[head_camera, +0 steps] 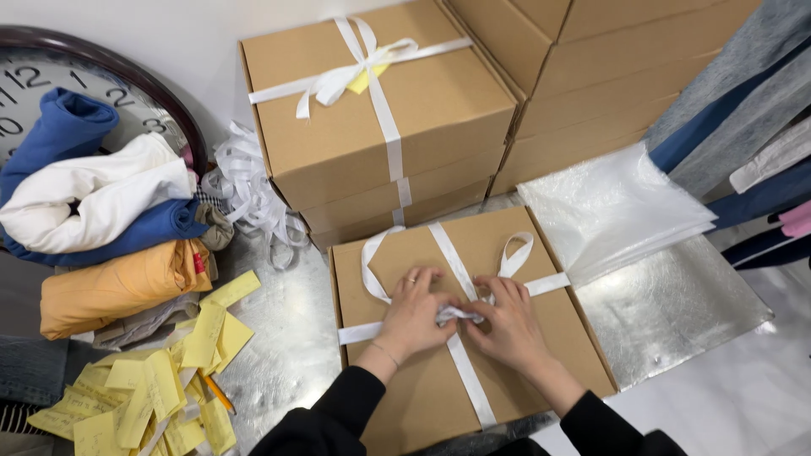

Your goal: The person unties a white ribbon from a cardboard box and removes the lid. They then take a folded black garment from a plastic bag and place it on a sheet of bubble wrap on the table.

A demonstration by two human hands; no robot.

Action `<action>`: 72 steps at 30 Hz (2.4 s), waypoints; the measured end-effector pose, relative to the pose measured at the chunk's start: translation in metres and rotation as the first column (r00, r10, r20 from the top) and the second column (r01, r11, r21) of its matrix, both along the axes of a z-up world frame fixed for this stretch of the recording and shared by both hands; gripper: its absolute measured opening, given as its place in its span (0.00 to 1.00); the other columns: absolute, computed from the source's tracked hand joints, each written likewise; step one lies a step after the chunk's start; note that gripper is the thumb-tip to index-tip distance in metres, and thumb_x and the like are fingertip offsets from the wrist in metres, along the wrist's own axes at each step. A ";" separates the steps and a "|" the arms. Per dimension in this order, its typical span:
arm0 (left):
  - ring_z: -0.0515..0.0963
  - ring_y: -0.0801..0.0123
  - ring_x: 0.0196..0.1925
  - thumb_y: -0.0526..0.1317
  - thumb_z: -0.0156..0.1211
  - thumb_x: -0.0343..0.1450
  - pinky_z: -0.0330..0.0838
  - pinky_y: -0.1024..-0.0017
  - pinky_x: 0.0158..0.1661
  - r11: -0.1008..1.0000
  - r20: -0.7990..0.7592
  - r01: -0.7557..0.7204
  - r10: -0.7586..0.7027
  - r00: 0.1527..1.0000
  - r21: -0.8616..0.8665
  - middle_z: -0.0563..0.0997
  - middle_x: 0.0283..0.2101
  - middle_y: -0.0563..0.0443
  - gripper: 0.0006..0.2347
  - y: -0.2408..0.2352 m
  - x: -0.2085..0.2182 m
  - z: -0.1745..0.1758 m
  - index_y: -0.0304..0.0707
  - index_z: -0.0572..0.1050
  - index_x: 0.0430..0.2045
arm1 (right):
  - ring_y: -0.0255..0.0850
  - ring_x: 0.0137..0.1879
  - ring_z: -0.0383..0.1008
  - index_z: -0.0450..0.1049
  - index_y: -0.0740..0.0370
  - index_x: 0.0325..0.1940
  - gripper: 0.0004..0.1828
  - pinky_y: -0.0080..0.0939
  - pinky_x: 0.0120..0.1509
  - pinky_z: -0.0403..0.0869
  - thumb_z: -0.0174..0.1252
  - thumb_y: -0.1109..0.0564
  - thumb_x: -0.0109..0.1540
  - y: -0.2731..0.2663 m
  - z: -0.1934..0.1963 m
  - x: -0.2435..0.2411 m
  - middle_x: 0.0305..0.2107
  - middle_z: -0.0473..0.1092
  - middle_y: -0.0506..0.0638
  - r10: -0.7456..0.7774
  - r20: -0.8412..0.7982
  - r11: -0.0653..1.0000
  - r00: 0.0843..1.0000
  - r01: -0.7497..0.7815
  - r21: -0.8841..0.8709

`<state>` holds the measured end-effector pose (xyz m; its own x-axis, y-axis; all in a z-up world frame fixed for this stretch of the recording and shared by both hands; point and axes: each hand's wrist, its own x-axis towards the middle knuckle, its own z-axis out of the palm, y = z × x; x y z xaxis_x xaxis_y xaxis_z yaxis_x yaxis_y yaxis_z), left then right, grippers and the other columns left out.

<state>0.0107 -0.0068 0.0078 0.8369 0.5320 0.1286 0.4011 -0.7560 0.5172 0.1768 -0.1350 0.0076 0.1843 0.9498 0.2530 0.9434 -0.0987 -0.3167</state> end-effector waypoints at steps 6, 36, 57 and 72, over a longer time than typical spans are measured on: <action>0.75 0.56 0.61 0.43 0.71 0.65 0.69 0.56 0.59 0.987 0.069 -0.073 0.084 0.994 -0.146 0.77 0.49 0.57 0.04 0.008 0.001 -0.006 0.51 0.82 0.27 | 0.44 0.60 0.74 0.82 0.47 0.34 0.02 0.51 0.66 0.67 0.68 0.52 0.58 -0.006 0.001 0.007 0.46 0.75 0.43 -0.129 -0.366 0.988 0.922 0.150 0.028; 0.81 0.47 0.47 0.20 0.56 0.68 0.73 0.57 0.54 0.069 0.060 0.019 0.666 0.744 -0.997 0.79 0.44 0.31 0.18 0.045 -0.217 0.050 0.24 0.75 0.54 | 0.41 0.37 0.89 0.76 0.43 0.71 0.38 0.40 0.49 0.91 0.74 0.60 0.56 -0.125 0.122 0.134 0.55 0.92 0.56 -0.451 -0.764 0.729 0.461 -0.304 -0.613; 0.70 0.49 0.52 0.44 0.66 0.66 0.70 0.55 0.42 0.949 0.106 -0.289 0.277 0.955 0.125 0.68 0.50 0.44 0.09 -0.086 -0.054 0.023 0.45 0.75 0.34 | 0.39 0.48 0.81 0.78 0.52 0.62 0.29 0.40 0.57 0.75 0.65 0.40 0.59 -0.007 0.025 0.032 0.47 0.80 0.46 -0.322 -0.462 0.946 0.826 0.259 -0.196; 0.90 0.55 0.38 0.33 0.49 0.75 0.80 0.65 0.36 0.228 0.259 0.139 0.678 0.688 -0.964 0.90 0.34 0.37 0.02 -0.083 -0.092 -0.047 0.40 0.69 0.37 | 0.29 0.21 0.50 0.67 0.52 0.37 0.09 0.30 0.27 0.51 0.54 0.53 0.72 0.073 0.073 0.069 0.24 0.64 0.47 -0.210 -0.969 0.977 -0.128 -0.062 -0.204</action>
<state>-0.0816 -0.0899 -0.0397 0.5578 0.7786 -0.2875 -0.1974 0.4609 0.8652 0.2459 -0.0619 0.0802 0.1680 0.8977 -0.4073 -0.4282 -0.3057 -0.8504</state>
